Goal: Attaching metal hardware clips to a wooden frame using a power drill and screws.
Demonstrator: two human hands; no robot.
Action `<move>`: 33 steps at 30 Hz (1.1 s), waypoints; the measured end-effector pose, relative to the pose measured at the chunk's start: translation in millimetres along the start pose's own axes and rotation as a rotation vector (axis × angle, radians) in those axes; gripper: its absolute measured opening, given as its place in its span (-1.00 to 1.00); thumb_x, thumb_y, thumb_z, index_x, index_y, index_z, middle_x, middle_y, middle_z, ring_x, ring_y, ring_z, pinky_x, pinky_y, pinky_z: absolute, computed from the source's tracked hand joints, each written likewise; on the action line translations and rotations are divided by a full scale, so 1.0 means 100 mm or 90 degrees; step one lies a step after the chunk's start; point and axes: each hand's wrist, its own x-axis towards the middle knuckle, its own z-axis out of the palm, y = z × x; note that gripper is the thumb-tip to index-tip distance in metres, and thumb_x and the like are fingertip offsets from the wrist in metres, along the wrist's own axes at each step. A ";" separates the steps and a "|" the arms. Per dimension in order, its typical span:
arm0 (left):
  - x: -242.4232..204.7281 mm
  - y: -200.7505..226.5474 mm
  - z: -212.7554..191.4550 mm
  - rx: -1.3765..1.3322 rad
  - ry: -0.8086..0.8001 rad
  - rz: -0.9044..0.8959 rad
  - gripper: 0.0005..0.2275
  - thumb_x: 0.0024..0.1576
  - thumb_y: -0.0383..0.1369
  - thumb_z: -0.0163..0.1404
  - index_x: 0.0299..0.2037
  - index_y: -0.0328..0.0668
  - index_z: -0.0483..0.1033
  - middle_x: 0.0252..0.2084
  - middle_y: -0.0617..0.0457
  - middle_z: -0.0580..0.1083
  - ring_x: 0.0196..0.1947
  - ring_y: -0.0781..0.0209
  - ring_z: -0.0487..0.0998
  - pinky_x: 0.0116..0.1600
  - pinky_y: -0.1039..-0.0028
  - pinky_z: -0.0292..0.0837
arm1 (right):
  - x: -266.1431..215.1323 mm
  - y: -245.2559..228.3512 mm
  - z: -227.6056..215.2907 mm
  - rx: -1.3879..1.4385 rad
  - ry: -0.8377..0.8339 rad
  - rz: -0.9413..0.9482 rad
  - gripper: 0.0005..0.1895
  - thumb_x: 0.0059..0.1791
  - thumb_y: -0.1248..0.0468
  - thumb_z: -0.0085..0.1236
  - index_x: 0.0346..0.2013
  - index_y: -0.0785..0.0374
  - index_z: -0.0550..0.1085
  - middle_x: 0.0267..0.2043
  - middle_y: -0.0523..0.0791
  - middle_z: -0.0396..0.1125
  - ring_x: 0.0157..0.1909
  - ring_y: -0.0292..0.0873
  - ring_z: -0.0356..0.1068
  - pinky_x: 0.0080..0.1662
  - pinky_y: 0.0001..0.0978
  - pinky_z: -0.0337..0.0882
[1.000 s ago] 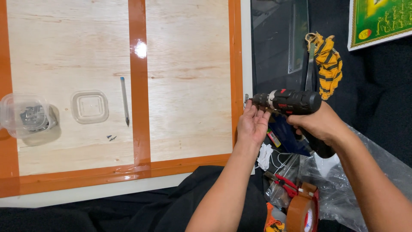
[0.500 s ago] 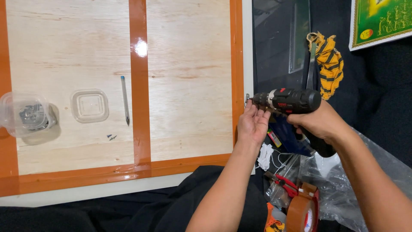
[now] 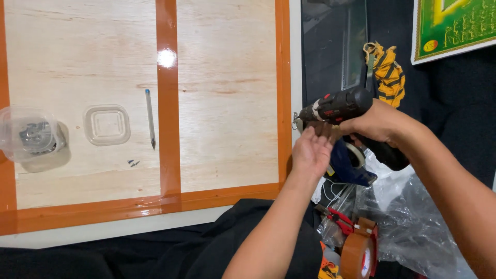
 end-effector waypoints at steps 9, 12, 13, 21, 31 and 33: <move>-0.57 0.06 0.30 1.099 -0.072 0.101 -0.71 0.17 -0.25 -0.14 -0.04 -0.23 0.53 -0.02 -0.15 0.56 0.00 -0.14 0.55 0.03 0.20 0.39 | -0.04 -0.36 -0.06 -0.050 -0.007 0.099 -0.93 -0.22 0.44 0.14 -0.54 0.46 0.48 -0.61 0.10 0.31 -0.60 -0.01 0.22 -0.48 -0.18 0.24; -0.01 0.36 -0.12 1.446 0.028 0.404 -0.76 0.12 -0.13 -0.06 -0.15 0.05 0.60 -0.22 0.09 0.54 -0.07 -0.05 0.56 0.00 0.08 0.42 | 0.25 -0.02 -0.09 -0.048 0.018 0.058 -0.67 -0.25 0.34 0.40 -0.35 0.62 0.58 -0.58 0.23 0.39 -0.55 0.21 0.47 -0.40 0.08 0.47; 0.00 0.51 -0.08 1.450 0.022 0.408 -0.76 0.12 -0.13 -0.06 -0.15 0.05 0.60 -0.22 0.09 0.54 -0.07 -0.05 0.56 0.00 0.08 0.42 | 0.24 -0.05 -0.09 -0.043 0.023 0.057 -0.67 -0.25 0.34 0.40 -0.35 0.62 0.58 -0.58 0.23 0.39 -0.55 0.21 0.47 -0.40 0.08 0.47; 0.22 1.13 -0.04 1.620 -0.210 0.841 -0.72 0.19 -0.19 0.10 0.07 0.01 0.54 0.07 0.05 0.40 0.20 0.04 0.32 0.20 0.20 0.29 | 0.07 -0.29 -0.10 -0.079 0.007 0.070 -0.62 -0.29 0.37 0.29 -0.25 0.58 0.56 -0.60 0.17 0.41 -0.56 0.12 0.51 -0.40 -0.03 0.53; 0.37 1.14 -0.14 1.622 -0.195 0.910 -0.76 0.15 -0.21 0.08 0.01 0.09 0.59 0.04 0.11 0.38 0.16 0.04 0.34 0.09 0.25 0.29 | 0.12 -0.29 -0.17 -0.089 -0.011 0.072 -0.47 -0.24 0.37 0.29 -0.06 0.69 0.48 -0.53 0.20 0.44 -0.51 0.15 0.53 -0.39 0.02 0.53; 0.39 1.14 -0.15 1.639 -0.187 0.904 -0.75 0.16 -0.18 0.04 0.02 0.12 0.60 0.05 0.11 0.38 0.17 0.05 0.33 0.09 0.24 0.29 | 0.08 -0.33 -0.16 -0.096 -0.023 0.074 -0.61 -0.23 0.36 0.25 -0.22 0.66 0.53 -0.54 0.16 0.43 -0.49 0.10 0.53 -0.37 -0.05 0.52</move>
